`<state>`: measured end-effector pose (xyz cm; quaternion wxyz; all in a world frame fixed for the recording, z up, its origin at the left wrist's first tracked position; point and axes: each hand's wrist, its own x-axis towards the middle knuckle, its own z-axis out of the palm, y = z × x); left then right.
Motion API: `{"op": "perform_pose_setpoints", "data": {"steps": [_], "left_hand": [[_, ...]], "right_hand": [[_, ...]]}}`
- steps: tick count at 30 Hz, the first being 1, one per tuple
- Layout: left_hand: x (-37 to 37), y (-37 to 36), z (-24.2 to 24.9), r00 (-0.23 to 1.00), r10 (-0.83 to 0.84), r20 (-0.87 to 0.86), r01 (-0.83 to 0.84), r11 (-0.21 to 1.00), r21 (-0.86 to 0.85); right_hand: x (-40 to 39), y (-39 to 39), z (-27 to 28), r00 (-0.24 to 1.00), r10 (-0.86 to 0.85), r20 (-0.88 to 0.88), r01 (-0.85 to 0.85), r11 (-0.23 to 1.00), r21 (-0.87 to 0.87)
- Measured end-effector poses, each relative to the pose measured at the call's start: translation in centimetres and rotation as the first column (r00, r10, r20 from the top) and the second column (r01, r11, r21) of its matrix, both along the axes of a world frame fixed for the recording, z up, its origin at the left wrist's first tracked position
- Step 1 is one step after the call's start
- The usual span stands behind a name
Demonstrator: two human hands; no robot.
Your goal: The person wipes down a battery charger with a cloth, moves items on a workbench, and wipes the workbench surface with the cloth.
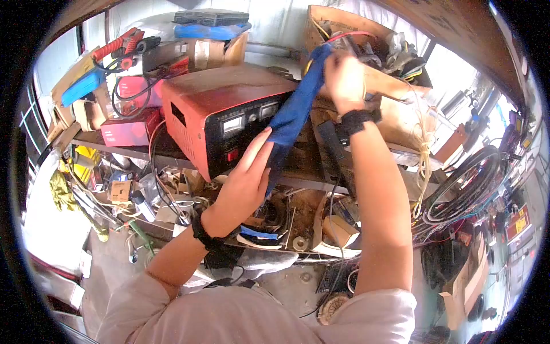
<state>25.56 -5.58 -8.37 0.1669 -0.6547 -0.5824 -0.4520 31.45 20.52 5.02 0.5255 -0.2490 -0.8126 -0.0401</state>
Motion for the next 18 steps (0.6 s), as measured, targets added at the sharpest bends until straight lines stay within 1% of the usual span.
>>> {"op": "perform_pose_setpoints", "data": {"steps": [1, 2, 3, 5, 6, 7, 9, 10, 11, 13, 14, 15, 16, 17, 18], "left_hand": [[-0.3, 0.0, -0.3, 1.000, 0.004, -0.013, -0.003, 1.000, 0.010], [-0.4, -0.3, -0.2, 1.000, 0.014, -0.016, -0.013, 1.000, 0.013], [-0.3, -0.6, 0.0, 0.999, 0.014, 0.049, -0.015, 1.000, 0.026], [0.1, -1.0, 0.4, 0.985, 0.000, 0.172, -0.009, 0.999, 0.051], [-0.1, -1.4, 0.3, 0.992, -0.002, 0.122, -0.007, 0.997, 0.077], [-0.3, -1.8, 0.2, 0.997, 0.001, 0.075, -0.014, 0.986, 0.165], [-0.3, -3.1, 0.0, 1.000, 0.021, -0.013, -0.016, 0.948, 0.318], [-0.1, -3.9, -0.1, 0.997, 0.081, -0.010, -0.073, 0.936, 0.345], [-0.2, -4.3, 0.0, 0.993, 0.114, -0.033, -0.092, 0.911, 0.402], [-0.6, -4.9, -0.2, 0.995, 0.082, 0.057, -0.098, 0.914, 0.394], [-1.2, -5.1, 0.2, 0.992, 0.127, -0.005, -0.113, 0.899, 0.423], [-1.5, -5.2, 0.1, 0.993, 0.117, 0.002, -0.109, 0.913, 0.392], [-1.8, -5.4, -0.1, 0.994, 0.109, 0.010, -0.105, 0.927, 0.360], [-2.1, -5.5, -0.4, 0.995, 0.102, 0.018, -0.103, 0.939, 0.330], [-2.2, -5.5, -0.6, 0.992, 0.128, -0.003, -0.120, 0.931, 0.344]], "right_hand": [[0.0, 0.4, 0.6, 0.975, 0.061, -0.212, -0.058, 0.998, 0.023], [0.0, 0.9, 0.9, 0.997, -0.012, -0.070, 0.016, 0.998, 0.065], [0.2, 0.6, 1.8, 0.982, 0.167, 0.088, -0.126, 0.927, -0.353], [-0.5, -1.5, 3.0, 0.941, 0.299, -0.158, -0.338, 0.864, -0.374], [-0.8, -4.4, 4.3, 0.913, 0.360, -0.192, -0.406, 0.844, -0.350], [-1.2, -7.7, 5.4, 0.880, 0.421, -0.222, -0.474, 0.819, -0.325], [-2.4, -11.1, 6.6, 0.694, 0.672, -0.257, -0.714, 0.600, -0.360], [-3.6, -11.5, 7.1, 0.645, 0.724, -0.246, -0.744, 0.521, -0.418], [-4.9, -11.8, 7.5, 0.590, 0.771, -0.239, -0.764, 0.439, -0.472], [-7.2, -13.9, 7.3, 0.566, 0.823, 0.056, -0.714, 0.523, -0.466], [-7.6, -15.3, 7.0, 0.607, 0.746, 0.274, -0.576, 0.650, -0.495], [-8.4, -15.7, 6.4, 0.474, 0.746, 0.467, -0.563, 0.665, -0.491], [-8.8, -15.6, 4.8, 0.333, 0.744, 0.579, -0.616, 0.636, -0.464], [-9.3, -15.6, 3.8, 0.184, 0.710, 0.680, -0.667, 0.598, -0.444], [-9.6, -15.7, 3.9, 0.105, 0.727, 0.679, -0.641, 0.571, -0.513]]}}
